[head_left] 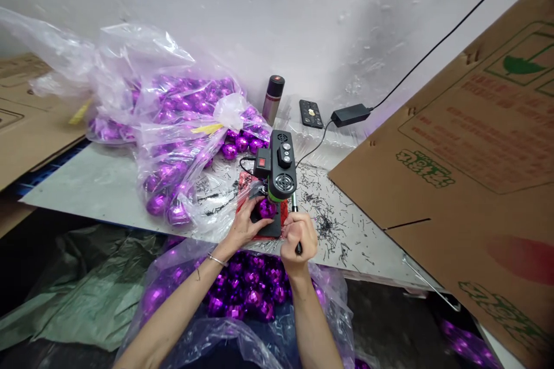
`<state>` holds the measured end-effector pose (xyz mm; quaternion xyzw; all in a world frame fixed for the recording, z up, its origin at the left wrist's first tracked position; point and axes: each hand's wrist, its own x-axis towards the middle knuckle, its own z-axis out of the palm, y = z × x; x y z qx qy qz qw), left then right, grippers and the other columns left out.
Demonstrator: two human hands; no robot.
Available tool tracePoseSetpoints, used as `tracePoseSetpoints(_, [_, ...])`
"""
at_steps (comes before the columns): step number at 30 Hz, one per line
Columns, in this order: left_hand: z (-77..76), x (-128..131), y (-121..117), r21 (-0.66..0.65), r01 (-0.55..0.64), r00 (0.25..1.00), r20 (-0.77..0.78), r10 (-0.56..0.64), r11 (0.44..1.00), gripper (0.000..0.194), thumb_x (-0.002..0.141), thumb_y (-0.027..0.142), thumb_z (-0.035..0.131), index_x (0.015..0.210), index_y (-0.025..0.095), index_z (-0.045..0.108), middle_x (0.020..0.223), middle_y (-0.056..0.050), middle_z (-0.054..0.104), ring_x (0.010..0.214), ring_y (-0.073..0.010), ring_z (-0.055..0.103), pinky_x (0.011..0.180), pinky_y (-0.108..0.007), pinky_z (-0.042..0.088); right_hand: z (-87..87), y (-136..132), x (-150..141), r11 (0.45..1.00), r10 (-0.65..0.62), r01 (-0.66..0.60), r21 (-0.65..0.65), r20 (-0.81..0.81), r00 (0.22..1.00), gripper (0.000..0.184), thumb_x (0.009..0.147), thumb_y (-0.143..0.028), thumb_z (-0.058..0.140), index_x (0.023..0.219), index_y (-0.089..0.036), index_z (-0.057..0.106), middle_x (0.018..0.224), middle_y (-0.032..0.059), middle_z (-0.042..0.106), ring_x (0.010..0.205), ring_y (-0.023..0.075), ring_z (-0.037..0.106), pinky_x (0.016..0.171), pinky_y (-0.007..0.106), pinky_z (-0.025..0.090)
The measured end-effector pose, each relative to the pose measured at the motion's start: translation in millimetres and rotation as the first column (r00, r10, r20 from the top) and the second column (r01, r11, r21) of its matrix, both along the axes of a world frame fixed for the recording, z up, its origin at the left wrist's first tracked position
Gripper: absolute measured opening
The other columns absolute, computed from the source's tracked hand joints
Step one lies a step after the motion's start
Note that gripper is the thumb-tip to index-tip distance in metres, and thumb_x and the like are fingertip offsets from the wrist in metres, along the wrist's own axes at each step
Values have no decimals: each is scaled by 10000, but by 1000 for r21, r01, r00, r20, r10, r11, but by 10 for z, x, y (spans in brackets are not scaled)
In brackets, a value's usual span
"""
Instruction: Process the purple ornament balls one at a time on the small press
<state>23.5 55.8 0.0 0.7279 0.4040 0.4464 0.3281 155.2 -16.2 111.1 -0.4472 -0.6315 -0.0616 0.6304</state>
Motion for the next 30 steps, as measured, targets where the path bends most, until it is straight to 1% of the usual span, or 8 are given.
tracePoseSetpoints(4, [-22,12,-2,30,-3,1000,11,3,1000,575,852,405,825,1343,208,600,1283,-121,725,1217,-305,696,1056,-481,568,-192,22,22,1000,-2,2,12,8,1000,322,1015,-137,402,717,-221,492,731,0,557,644,125,547,582,276,434])
tracePoseSetpoints(7, [-17,17,-4,33,-3,1000,9,3,999,575,850,396,829,1343,209,599,1276,-119,728,1217,-303,697,1055,-479,571,-255,26,30,1000,-18,18,19,-2,1000,327,1028,-162,388,726,-219,501,733,3,566,659,129,558,599,278,449])
tracePoseSetpoints(15, [15,27,-24,-30,-16,1000,-9,15,999,575,846,414,829,1339,215,609,1286,-125,721,1215,-314,694,1053,-510,571,-274,32,18,999,-29,29,27,-20,999,353,1038,-194,370,707,-221,488,711,1,563,635,133,558,578,286,455])
tracePoseSetpoints(24, [25,27,-34,-31,-15,1000,-14,14,999,569,851,404,824,1341,209,611,1277,-124,723,1208,-309,691,1052,-500,566,-363,37,3,999,-30,32,35,-52,998,371,1055,-224,373,695,-222,465,712,-3,546,633,128,550,581,283,465])
tracePoseSetpoints(30, [13,33,-24,-39,-17,1000,-20,17,999,581,841,393,835,1345,208,611,1284,-126,719,1209,-309,691,1044,-494,570,-387,51,11,998,-37,39,48,-49,998,380,1060,-238,373,691,-223,461,702,-3,532,630,130,546,581,287,465])
